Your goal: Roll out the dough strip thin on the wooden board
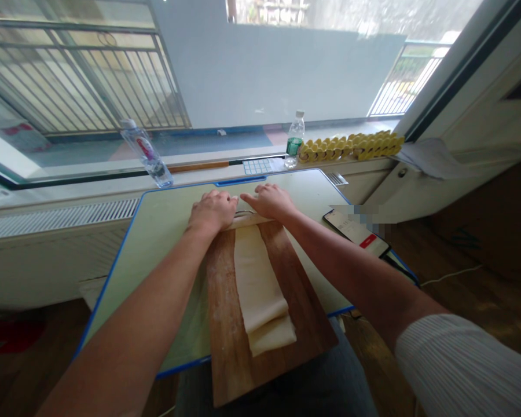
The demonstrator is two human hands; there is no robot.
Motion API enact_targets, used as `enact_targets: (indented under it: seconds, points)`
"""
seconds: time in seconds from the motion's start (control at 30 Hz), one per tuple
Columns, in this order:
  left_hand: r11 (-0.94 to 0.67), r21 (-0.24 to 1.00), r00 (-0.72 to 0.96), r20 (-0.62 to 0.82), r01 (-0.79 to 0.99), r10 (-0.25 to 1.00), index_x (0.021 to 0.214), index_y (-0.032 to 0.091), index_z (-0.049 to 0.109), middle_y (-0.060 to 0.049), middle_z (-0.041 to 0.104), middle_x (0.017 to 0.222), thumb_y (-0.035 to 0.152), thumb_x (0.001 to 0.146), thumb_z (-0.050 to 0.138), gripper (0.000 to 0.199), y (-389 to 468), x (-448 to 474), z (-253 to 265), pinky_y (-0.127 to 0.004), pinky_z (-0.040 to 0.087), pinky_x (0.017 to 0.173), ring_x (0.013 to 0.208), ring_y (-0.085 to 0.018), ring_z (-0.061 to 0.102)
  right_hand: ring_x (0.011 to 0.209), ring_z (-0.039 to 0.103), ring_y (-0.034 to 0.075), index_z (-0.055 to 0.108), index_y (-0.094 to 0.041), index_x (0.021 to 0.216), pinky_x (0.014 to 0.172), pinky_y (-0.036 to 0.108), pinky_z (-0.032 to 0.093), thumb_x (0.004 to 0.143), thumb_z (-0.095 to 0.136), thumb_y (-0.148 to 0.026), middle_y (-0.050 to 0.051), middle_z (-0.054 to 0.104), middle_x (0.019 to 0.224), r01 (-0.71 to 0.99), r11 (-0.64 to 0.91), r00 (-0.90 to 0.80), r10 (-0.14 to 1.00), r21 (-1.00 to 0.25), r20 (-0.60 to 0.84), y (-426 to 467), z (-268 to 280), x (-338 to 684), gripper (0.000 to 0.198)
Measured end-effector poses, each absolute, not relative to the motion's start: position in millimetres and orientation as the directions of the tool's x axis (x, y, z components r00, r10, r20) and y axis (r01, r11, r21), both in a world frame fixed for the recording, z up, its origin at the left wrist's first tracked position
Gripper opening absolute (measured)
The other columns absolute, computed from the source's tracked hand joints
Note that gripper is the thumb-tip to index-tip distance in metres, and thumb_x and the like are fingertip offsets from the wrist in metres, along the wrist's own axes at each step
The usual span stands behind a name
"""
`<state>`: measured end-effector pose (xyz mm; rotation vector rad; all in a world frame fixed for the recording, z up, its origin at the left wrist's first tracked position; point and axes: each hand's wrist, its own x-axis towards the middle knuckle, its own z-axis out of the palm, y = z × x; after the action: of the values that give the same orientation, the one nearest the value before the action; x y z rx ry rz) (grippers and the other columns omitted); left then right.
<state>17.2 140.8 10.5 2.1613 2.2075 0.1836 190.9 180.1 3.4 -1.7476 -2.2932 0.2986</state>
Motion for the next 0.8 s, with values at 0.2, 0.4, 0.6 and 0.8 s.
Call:
enact_targets:
  seconds: [0.2, 0.4, 0.6, 0.8]
  points:
    - [0.017, 0.089, -0.02, 0.034, 0.996, 0.999, 0.133, 0.023, 0.072, -0.017, 0.067, 0.145, 0.049, 0.104, 0.029, 0.057, 136, 20, 12, -0.055, 0.051, 0.111, 0.134, -0.036, 0.06, 0.13, 0.063, 0.037, 0.074, -0.013, 0.13, 0.109, 0.046, 0.047, 0.102, 0.039, -0.074, 0.021, 0.072, 0.139, 0.919, 0.264, -0.256, 0.964, -0.293, 0.066, 174, 5, 192, 0.075]
    - [0.007, 0.079, -0.01, 0.039, 0.997, 0.999, 0.13, 0.021, 0.072, -0.018, 0.068, 0.143, 0.044, 0.102, 0.029, 0.056, 134, 20, 12, -0.057, 0.052, 0.11, 0.133, -0.037, 0.061, 0.129, 0.063, 0.037, 0.073, -0.014, 0.13, 0.108, 0.048, 0.047, 0.101, 0.04, -0.074, 0.021, 0.071, 0.139, 0.923, 0.262, -0.254, 0.965, -0.282, 0.065, 171, 5, 192, 0.074]
    - [0.008, 0.061, -0.01, 0.039, 0.998, 0.999, 0.128, 0.023, 0.072, -0.017, 0.069, 0.141, 0.043, 0.102, 0.029, 0.054, 130, 21, 14, -0.055, 0.052, 0.109, 0.132, -0.035, 0.063, 0.131, 0.062, 0.037, 0.073, -0.016, 0.129, 0.109, 0.05, 0.046, 0.1, 0.039, -0.077, 0.021, 0.07, 0.141, 0.924, 0.264, -0.256, 0.964, -0.276, 0.065, 169, 4, 193, 0.075]
    - [0.008, 0.078, -0.012, 0.052, 0.997, 0.999, 0.129, 0.023, 0.074, -0.017, 0.07, 0.141, 0.043, 0.102, 0.028, 0.056, 125, 22, 13, -0.056, 0.052, 0.107, 0.131, -0.036, 0.063, 0.135, 0.059, 0.039, 0.072, -0.016, 0.132, 0.111, 0.052, 0.045, 0.101, 0.04, -0.077, 0.021, 0.068, 0.145, 0.924, 0.256, -0.254, 0.966, -0.285, 0.043, 162, 6, 194, 0.076]
